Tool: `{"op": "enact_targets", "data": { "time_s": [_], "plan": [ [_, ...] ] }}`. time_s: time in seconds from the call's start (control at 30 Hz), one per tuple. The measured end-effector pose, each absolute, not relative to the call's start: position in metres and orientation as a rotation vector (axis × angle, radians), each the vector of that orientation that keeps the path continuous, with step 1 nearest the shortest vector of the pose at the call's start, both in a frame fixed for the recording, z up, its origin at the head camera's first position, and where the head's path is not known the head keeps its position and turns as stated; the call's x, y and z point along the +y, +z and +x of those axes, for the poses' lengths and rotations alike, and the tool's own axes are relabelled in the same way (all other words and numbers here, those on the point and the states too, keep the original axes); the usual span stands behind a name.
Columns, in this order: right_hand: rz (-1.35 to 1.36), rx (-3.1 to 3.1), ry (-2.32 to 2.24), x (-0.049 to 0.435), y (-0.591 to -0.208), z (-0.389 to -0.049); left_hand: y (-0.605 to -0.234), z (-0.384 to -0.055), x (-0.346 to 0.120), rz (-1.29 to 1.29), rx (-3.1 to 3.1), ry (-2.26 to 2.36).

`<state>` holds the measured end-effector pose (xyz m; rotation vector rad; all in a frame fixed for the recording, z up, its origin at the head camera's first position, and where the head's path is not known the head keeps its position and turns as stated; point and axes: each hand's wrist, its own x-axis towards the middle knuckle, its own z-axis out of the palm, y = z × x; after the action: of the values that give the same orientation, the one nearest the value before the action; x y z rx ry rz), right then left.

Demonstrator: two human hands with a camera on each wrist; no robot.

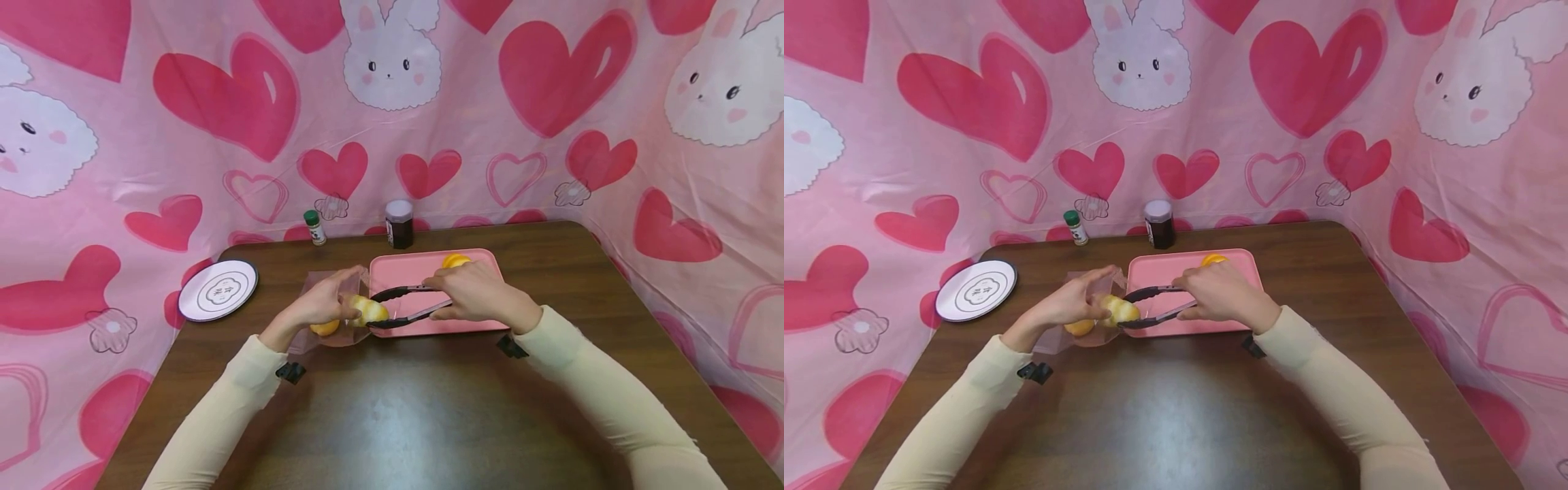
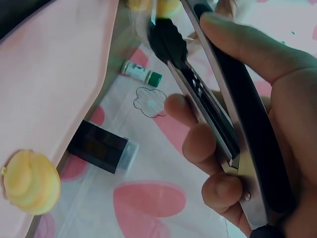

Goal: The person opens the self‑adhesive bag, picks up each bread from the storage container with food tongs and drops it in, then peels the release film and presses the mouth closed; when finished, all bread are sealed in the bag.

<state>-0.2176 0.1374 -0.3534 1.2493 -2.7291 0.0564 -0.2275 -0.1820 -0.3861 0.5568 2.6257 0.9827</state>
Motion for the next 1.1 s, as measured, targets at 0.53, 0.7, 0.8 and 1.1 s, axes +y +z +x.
{"op": "enact_targets", "data": {
  "time_s": [0.53,0.7,0.8,1.1],
  "plan": [
    [1.160,-2.673,0.030,0.115,-0.368,-0.217,-0.387,-0.228,-0.181,0.507,2.542,1.064],
    [1.083,-2.700,0.059,0.109,-0.373,-0.217,-0.386,-0.227,-0.180,0.528,2.548,1.064],
    [1.031,-2.728,0.071,0.106,-0.378,-0.217,-0.386,-0.227,-0.179,0.533,2.549,1.071],
    [0.952,-2.812,0.166,0.101,-0.383,-0.215,-0.385,-0.227,-0.180,0.507,2.555,1.110]
  ]
}}
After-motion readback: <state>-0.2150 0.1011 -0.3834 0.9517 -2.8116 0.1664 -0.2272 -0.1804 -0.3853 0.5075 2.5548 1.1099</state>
